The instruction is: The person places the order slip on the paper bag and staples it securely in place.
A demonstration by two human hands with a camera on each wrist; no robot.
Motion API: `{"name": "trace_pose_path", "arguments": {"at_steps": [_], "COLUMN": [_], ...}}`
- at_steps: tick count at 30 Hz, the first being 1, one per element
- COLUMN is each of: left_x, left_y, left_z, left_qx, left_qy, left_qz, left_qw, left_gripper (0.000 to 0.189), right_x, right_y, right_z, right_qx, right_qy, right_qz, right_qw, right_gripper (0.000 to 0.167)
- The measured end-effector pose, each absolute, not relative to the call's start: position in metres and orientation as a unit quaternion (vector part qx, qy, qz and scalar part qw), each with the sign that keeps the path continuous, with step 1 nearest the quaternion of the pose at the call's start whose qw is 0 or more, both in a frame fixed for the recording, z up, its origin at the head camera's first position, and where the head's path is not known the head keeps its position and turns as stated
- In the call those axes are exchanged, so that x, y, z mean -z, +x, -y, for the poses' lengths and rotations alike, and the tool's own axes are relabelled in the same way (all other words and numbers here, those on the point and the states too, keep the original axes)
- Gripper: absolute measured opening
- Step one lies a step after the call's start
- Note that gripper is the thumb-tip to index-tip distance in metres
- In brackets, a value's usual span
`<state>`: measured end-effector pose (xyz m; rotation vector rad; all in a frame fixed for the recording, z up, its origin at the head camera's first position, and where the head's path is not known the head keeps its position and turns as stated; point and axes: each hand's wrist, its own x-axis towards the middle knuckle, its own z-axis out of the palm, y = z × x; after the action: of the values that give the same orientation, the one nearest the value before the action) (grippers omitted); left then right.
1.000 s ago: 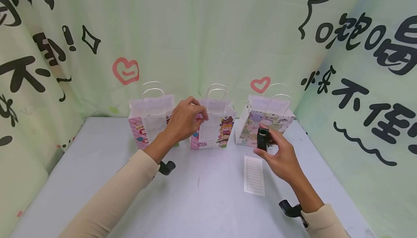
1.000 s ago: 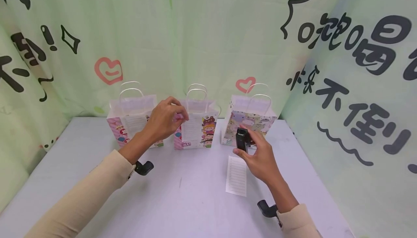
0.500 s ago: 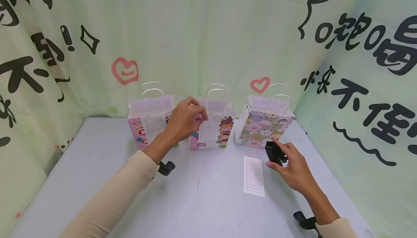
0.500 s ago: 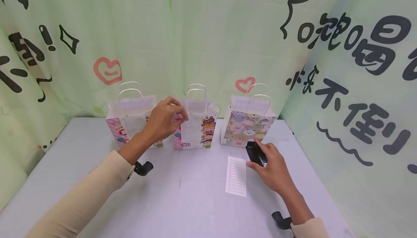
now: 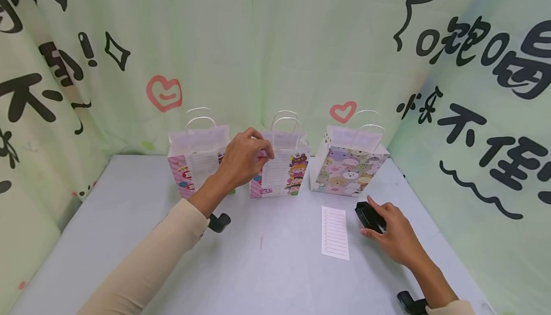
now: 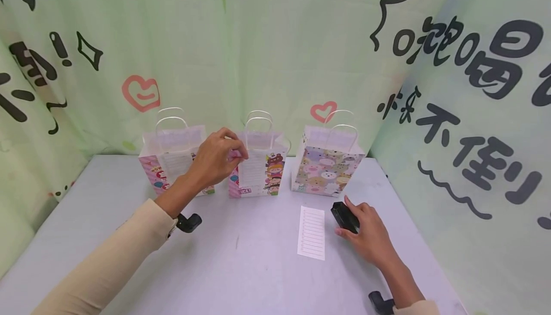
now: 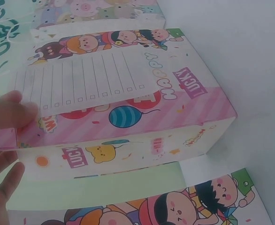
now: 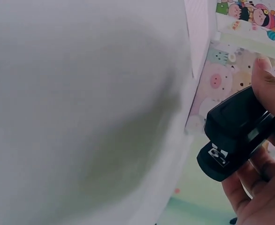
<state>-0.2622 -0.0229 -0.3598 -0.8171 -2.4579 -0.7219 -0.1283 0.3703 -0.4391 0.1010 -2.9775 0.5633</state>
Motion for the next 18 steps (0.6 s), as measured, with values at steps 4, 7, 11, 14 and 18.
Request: {"name": "trace_pose_path", "arguments": {"at_steps": [4, 7, 11, 14, 18], "left_x": [0.36, 0.361, 0.361, 0.362, 0.361], "left_y": [-0.262, -0.263, -0.263, -0.263, -0.263], "left_z": [0.023, 0.023, 0.023, 0.023, 0.023], "left_qx": [0.262, 0.264, 0.268, 0.27, 0.27], "left_qy": [-0.297, -0.298, -0.297, -0.296, -0.298], "left_qz": [0.89, 0.889, 0.888, 0.889, 0.889], "left_qw": [0.225, 0.226, 0.225, 0.223, 0.221], "left_gripper": [0.005, 0.006, 0.006, 0.007, 0.007], "right_x": [0.442, 0.445, 0.45, 0.452, 0.457], "right_y": [-0.127, -0.127, -0.126, -0.126, -0.126], "right_z": [-0.375, -0.379, -0.383, -0.385, -0.388], "right_qx": [-0.177, -0.173, -0.17, -0.165, -0.16], "right_qy": [0.033, 0.033, 0.032, 0.029, 0.021], "right_qz": [0.983, 0.983, 0.984, 0.986, 0.987], "right_qw": [0.047, 0.042, 0.036, 0.027, 0.012], "right_gripper": [0.095, 0.095, 0.094, 0.097, 0.102]}}
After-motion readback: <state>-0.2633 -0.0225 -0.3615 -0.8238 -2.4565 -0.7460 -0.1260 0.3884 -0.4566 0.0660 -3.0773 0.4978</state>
